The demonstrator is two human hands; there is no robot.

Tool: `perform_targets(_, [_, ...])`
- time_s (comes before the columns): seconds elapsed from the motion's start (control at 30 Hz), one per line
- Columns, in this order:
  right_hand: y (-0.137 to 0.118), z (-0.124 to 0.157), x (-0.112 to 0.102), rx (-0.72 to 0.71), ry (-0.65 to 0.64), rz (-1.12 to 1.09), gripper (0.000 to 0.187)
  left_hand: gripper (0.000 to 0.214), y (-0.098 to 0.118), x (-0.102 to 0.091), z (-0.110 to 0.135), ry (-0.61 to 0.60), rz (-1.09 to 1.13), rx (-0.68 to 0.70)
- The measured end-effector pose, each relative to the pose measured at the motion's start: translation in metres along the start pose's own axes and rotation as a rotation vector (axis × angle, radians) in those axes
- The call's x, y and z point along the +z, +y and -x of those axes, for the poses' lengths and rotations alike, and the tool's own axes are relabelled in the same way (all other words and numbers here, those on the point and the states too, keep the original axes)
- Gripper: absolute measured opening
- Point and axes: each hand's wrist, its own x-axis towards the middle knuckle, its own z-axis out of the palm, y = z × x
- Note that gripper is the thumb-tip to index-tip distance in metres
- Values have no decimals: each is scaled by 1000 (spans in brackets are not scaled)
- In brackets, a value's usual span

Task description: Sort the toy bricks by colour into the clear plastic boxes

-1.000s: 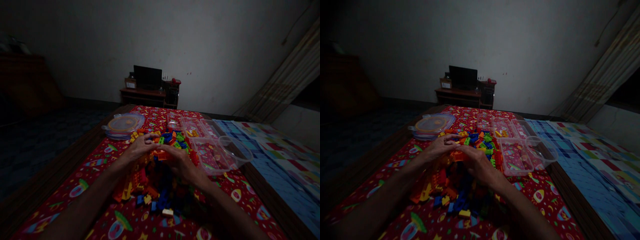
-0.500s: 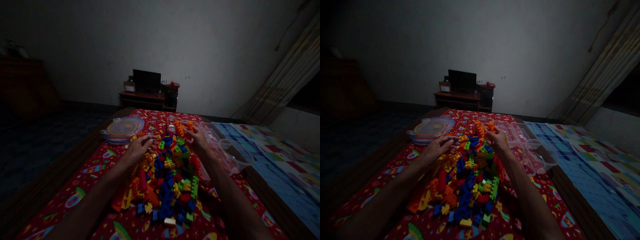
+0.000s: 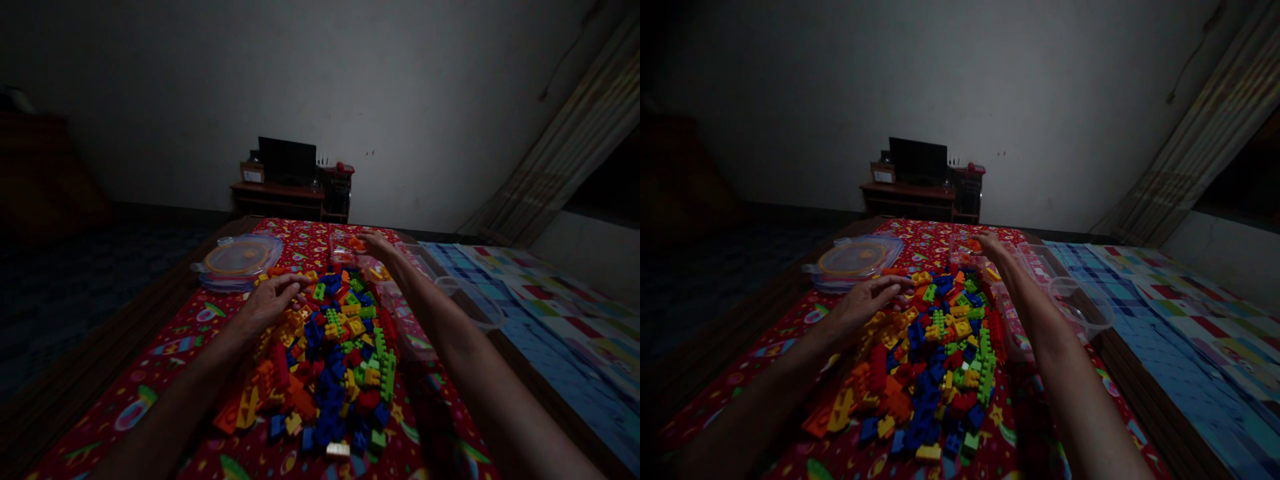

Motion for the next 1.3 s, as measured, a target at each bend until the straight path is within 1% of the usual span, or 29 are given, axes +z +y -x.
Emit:
perform_targets(0.03, [-2,1,-3,83,-7,-34,6,43,0,0,0,4,-8,0])
perform_targets(0.07, [-5,3,-5,175,-15,-75,6,43,0,0,0,9,-13,3])
perform_targets(0.13, [-12,12,-11,300,-55,-134,14,41,-1,1,-1,10,-28,5])
perform_targets(0.17, [-15,18,-14,328,-95,-148,16,41,-2,2,-1,4,-40,5])
perform_targets(0.27, [-26,48,-20,288,-280,-57,12,43,-6,6,-2,-32,-87,18])
perform_targets(0.33, [-34,74,-26,199,-398,85,11,42,-7,9,-2,-59,-160,61])
perform_targets(0.37, [-38,88,-29,132,-434,171,13,40,-6,10,0,-74,-219,100])
perform_targets(0.4, [-43,103,-34,54,-456,268,15,37,-4,13,2,-96,-288,155])
perform_targets(0.47, [-52,133,-46,-115,-444,446,19,32,3,20,10,-164,-418,327])
perform_targets(0.53, [-60,161,-61,-192,-413,543,25,30,12,32,25,-282,-505,530])
perform_targets(0.57, [-63,175,-69,-201,-388,576,28,31,17,41,35,-358,-538,624])
perform_targets(0.67, [-67,216,-91,-196,-295,648,32,43,22,75,69,-580,-675,805])
perform_targets(0.7, [-65,231,-97,-188,-275,682,32,44,19,87,80,-632,-717,869])
perform_targets(0.77, [-59,262,-109,-140,-292,782,34,39,7,108,96,-705,-823,993])
perform_targets(0.83, [-50,295,-118,-92,-340,873,30,32,-8,122,101,-664,-942,1037])
perform_targets(0.9, [-39,325,-124,-113,-360,896,27,30,-22,129,98,-571,-1034,1024])
perform_targets(0.97, [-30,345,-123,-121,-403,854,40,25,-27,129,91,-507,-1078,991])
perform_targets(1.0, [-26,351,-120,-115,-415,827,46,22,-27,127,87,-492,-1089,976])
perform_targets(1.07, [-21,354,-110,-90,-410,775,44,20,-23,122,80,-462,-1092,973])
perform_targets(1.17, [-22,343,-92,-83,-422,684,36,19,-15,113,72,-398,-1098,958])
perform_targets(1.3, [-27,320,-76,-141,-461,592,43,16,-14,93,58,-305,-1100,886])
